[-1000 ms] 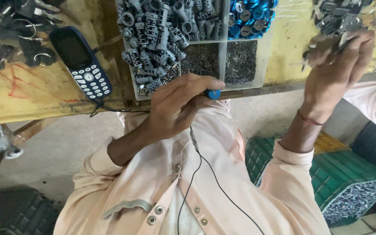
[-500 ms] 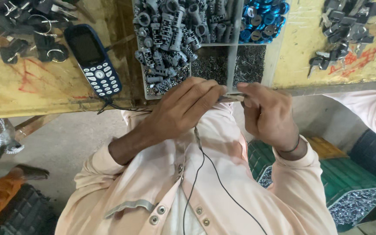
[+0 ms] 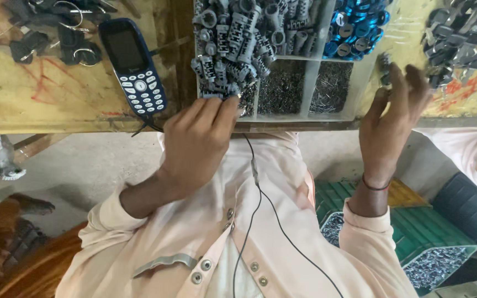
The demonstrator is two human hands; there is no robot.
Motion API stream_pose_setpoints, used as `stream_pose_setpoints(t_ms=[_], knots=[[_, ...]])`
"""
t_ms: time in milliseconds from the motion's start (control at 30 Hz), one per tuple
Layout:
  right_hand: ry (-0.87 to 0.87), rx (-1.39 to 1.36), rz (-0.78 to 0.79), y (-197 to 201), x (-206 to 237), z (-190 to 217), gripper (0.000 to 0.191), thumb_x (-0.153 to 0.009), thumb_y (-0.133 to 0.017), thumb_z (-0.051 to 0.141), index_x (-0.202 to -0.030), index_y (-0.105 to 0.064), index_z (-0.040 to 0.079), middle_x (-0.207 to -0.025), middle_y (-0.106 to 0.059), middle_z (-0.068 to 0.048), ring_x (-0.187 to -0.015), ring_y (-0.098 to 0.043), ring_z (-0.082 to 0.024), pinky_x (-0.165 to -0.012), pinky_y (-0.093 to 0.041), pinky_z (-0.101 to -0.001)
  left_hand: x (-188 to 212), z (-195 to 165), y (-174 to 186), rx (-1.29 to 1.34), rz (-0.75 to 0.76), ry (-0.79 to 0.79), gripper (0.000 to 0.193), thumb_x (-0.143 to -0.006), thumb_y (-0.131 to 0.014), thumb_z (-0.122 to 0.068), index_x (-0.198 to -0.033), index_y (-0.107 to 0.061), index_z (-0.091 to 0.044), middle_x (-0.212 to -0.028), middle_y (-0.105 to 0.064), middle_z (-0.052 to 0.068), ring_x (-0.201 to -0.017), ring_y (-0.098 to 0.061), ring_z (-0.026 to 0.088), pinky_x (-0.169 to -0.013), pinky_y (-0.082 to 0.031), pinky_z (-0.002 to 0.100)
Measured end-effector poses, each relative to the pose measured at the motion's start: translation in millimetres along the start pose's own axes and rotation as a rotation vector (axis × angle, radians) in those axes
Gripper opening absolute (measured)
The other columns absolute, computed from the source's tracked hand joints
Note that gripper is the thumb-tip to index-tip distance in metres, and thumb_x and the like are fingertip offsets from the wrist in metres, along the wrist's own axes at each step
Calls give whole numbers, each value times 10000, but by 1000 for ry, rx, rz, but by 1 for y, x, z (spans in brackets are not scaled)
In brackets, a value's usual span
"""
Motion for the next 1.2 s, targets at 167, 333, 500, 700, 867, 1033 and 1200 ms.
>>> stream_pose_setpoints(t_ms=[167, 333, 500, 700, 867, 1033, 1200], knots=[[4, -355, 400, -28, -15, 47, 159, -982, -756, 87, -1129, -697, 105, -1133, -627, -74, -1121, -591, -260, -975, -482, -423, -8, -5, -19, -147, 124, -63, 226, -828, -708, -96, -1042, -637, -76, -896, -619, 32, -860, -673, 186, -684, -543, 324], [471, -122, 479, -51, -14, 95, 166, -923, -797, 90, -1029, -674, 55, -993, -579, -128, -999, -543, -335, -862, -412, -442, -9, -6, -10, -121, 96, -80, 160, -899, -705, -59, -1033, -617, -64, -905, -614, 40, -836, -664, 193, -660, -533, 331], [330, -345, 485, -44, -10, 82, 144, -942, -799, 58, -1032, -686, 59, -984, -591, -112, -960, -604, -321, -802, -482, -428, -3, 4, -4, 284, 27, 58, 211, -894, -735, -7, -996, -558, -56, -928, -612, 88, -833, -664, 246, -710, -543, 367], [46, -577, 434, -45, -7, 63, 149, -1001, -737, -57, -1120, -714, 29, -1070, -623, -94, -843, -637, -178, -725, -492, -285, 1, 8, -4, 632, -35, 235, 256, -979, -749, -3, -1217, -664, -42, -1021, -737, 96, -872, -757, 196, -741, -586, 287], [-17, -862, 505, -48, 2, 52, 25, -1071, -658, -24, -1078, -635, -19, -1080, -585, -81, -874, -548, -113, -731, -449, -251, -7, -1, -16, 886, -12, 278, 122, -985, -748, -20, -1102, -717, -7, -979, -742, 100, -841, -746, 152, -753, -607, 265], [-269, -1340, 689, -57, 19, 47, 81, -1095, -571, 43, -1117, -574, -34, -1135, -520, -78, -835, -518, -79, -703, -469, -226, -15, -6, -48, 1313, 53, 384, 158, -1023, -701, -21, -1180, -715, -12, -991, -776, 85, -862, -765, 111, -749, -657, 246], [-199, -1330, 699, -55, 20, 49, 88, -1087, -593, 59, -1120, -575, -20, -1159, -519, -77, -877, -550, -101, -740, -495, -237, -14, -8, -51, 1445, 93, 356, 169, -1039, -686, 31, -1194, -737, -12, -976, -771, 102, -832, -747, 126, -742, -645, 256]])
Point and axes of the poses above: each hand's wrist, its own x-axis away from the middle knuckle, its own y-axis out of the back of the hand, z = x × y, the point moved 7 cm from there along -x, towards the middle knuckle
